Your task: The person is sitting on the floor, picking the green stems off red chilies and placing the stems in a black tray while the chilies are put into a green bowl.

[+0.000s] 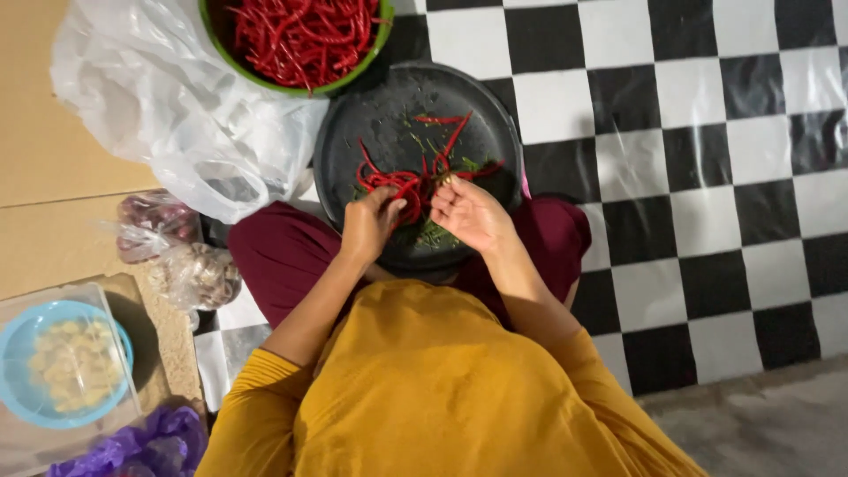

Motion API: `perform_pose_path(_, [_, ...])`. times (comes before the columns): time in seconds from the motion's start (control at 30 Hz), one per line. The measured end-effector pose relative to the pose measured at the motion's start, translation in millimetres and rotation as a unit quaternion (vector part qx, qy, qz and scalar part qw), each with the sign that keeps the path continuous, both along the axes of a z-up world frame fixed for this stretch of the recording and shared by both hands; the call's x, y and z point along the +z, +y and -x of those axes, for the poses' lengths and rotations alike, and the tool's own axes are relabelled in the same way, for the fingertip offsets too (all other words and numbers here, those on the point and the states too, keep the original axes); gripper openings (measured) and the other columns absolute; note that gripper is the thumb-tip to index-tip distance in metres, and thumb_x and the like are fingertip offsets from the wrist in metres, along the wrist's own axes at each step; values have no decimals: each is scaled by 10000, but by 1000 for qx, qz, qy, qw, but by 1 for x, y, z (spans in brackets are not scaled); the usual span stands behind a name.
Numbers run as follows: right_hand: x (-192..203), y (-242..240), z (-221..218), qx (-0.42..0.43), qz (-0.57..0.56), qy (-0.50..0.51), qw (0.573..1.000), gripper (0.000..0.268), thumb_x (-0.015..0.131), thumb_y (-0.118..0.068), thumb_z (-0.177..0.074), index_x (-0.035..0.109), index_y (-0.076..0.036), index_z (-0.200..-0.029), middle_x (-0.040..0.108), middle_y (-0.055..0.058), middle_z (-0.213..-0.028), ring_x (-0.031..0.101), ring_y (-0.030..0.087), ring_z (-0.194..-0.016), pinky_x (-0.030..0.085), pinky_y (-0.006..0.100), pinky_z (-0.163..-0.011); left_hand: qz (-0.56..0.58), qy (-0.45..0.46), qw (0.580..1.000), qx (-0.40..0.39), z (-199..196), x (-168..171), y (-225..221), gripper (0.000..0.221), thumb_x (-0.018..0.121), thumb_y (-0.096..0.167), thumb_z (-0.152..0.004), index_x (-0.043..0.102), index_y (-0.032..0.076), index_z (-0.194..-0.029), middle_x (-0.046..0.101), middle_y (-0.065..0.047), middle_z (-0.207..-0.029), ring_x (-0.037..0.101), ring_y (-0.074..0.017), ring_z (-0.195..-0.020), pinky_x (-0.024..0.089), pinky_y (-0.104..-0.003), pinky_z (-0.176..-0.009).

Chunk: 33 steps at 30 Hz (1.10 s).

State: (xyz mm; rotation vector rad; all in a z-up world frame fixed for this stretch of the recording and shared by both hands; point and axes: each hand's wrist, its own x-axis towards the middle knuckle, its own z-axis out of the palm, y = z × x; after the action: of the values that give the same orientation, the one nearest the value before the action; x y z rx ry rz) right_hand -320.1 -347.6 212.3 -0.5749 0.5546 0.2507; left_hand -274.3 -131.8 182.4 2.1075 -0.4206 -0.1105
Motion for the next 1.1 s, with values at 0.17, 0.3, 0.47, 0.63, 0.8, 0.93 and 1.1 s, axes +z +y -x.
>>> perform_pose_path(0.17, [-38, -17, 10, 16, 194, -63, 979, 143, 745, -78, -926, 684, -48, -1051, 614, 79, -815, 698, 260, -807, 617, 457, -797, 119, 117, 984, 68, -56, -17, 21, 222, 609, 312, -1040, 719, 119, -1035, 771, -118, -783, 762, -296, -791, 571, -423, -796])
perform_pose_path(0.3, [-54, -23, 32, 168, 568, -36, 805, 548, 790, -88, -880, 574, -90, -1383, 679, 158, -1189, 690, 304, -1038, 606, 446, -868, 109, 23, 981, 159, -156, -20, 45, 262, 632, 164, -1018, 667, -52, -1162, 721, -288, -967, 705, -420, -920, 536, -502, -838])
perform_pose_path(0.47, [-47, -35, 67, 96, 763, -146, 622, 440, 657, -13, -847, 589, -37, -1280, 617, 162, -1154, 649, 327, -822, 547, 398, -757, 158, -149, 969, 114, -261, 14, 57, 372, 590, -49, -880, 643, -43, -1248, 766, -178, -1078, 730, -239, -916, 587, -320, -815])
perform_pose_path(0.63, [-43, -68, 92, -53, 867, -176, 463, 326, 558, 107, -770, 690, -10, -1044, 653, 118, -915, 605, 305, -778, 503, 397, -763, -27, -387, 919, 71, -242, 37, 3, 86, 765, -8, -779, 703, 26, -828, 707, -137, -865, 635, -337, -767, 521, -420, -746])
perform_pose_path(0.8, [-74, -86, 93, -70, 885, -86, 452, 178, 632, -215, -994, 658, -130, -1148, 614, 2, -910, 623, 221, -757, 503, 381, -727, -222, -317, 921, -54, -212, -97, -84, 335, 769, 501, -905, 702, 183, -822, 664, -49, -778, 690, -301, -749, 581, -393, -658])
perform_pose_path(0.93, [-61, -81, 79, -61, 867, -45, 493, 176, 684, -185, -944, 673, -115, -1105, 654, 51, -924, 659, 279, -803, 500, 407, -752, -308, -222, 910, -165, -201, -158, -147, 115, 674, 272, -959, 775, 222, -986, 732, -29, -997, 683, -260, -976, 593, -398, -721])
perform_pose_path(1.1, [-68, -88, 79, -53, 853, -15, 519, 153, 669, -216, -965, 674, -138, -1097, 664, 7, -937, 670, 231, -799, 509, 365, -757, -352, -207, 899, -157, -181, -181, -175, 113, 689, 212, -924, 781, 192, -986, 716, -74, -1057, 639, -302, -1061, 549, -428, -766])
